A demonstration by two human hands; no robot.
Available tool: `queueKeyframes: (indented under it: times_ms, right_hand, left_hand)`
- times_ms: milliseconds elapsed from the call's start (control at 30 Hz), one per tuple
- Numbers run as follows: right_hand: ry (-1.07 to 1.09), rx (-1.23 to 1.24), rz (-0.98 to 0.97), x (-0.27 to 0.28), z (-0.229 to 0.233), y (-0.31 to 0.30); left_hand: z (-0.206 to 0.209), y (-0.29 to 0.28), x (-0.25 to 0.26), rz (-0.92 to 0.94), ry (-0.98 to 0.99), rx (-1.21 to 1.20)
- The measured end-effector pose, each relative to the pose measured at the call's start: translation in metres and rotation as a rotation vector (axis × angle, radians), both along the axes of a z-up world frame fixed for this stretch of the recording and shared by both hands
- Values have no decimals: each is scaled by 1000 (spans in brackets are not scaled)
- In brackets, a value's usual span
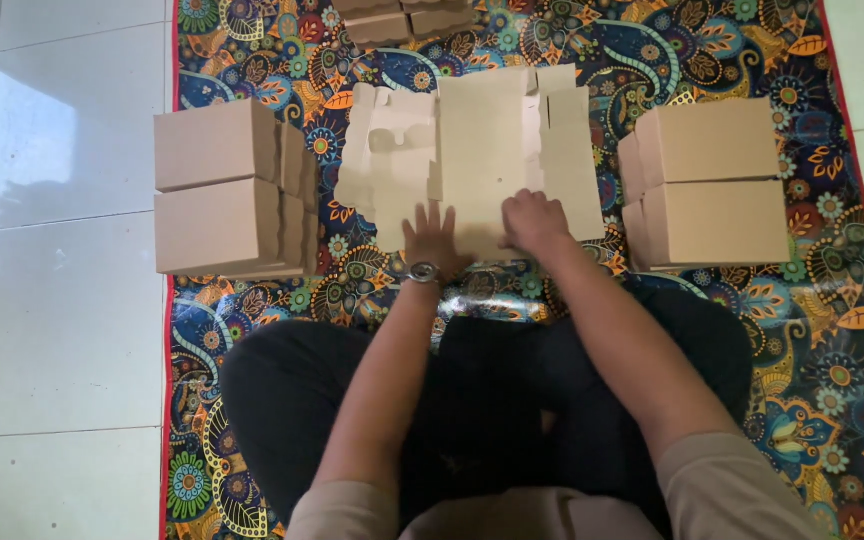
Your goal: The person is folding flat cardboard templates into small boxes and stacking them on the floor.
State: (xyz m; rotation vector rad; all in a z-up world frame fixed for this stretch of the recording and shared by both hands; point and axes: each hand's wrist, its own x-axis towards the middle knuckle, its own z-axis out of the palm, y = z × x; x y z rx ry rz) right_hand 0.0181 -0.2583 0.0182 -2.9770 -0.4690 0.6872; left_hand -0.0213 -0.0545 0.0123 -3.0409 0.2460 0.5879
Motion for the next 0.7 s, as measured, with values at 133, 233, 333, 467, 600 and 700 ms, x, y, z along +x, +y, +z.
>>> queueKeyframes:
  times_ms: [133,233,333,467,600,700]
  right_hand:
    - [-30,33,35,-4,-11,-4]
    - [-121,3,109,5,-19,-3]
    - [-210,-18,214,-10,-4,-3]
    - [-220,24,250,-17,-1,-5]
    - [-603,-16,448,-21,-9,5]
    - [-612,-106,422,-20,5,6]
  left_hand:
    - [-4,-5,-2,56,53,7]
    - [-5,-3,3,58,43,24]
    - [-9,-2,-3,48,67,38]
    - [-26,1,-1,-14,-21,22]
    - [-74,-1,13,-137,-351,99]
    - [-68,-3,21,-360,-513,45]
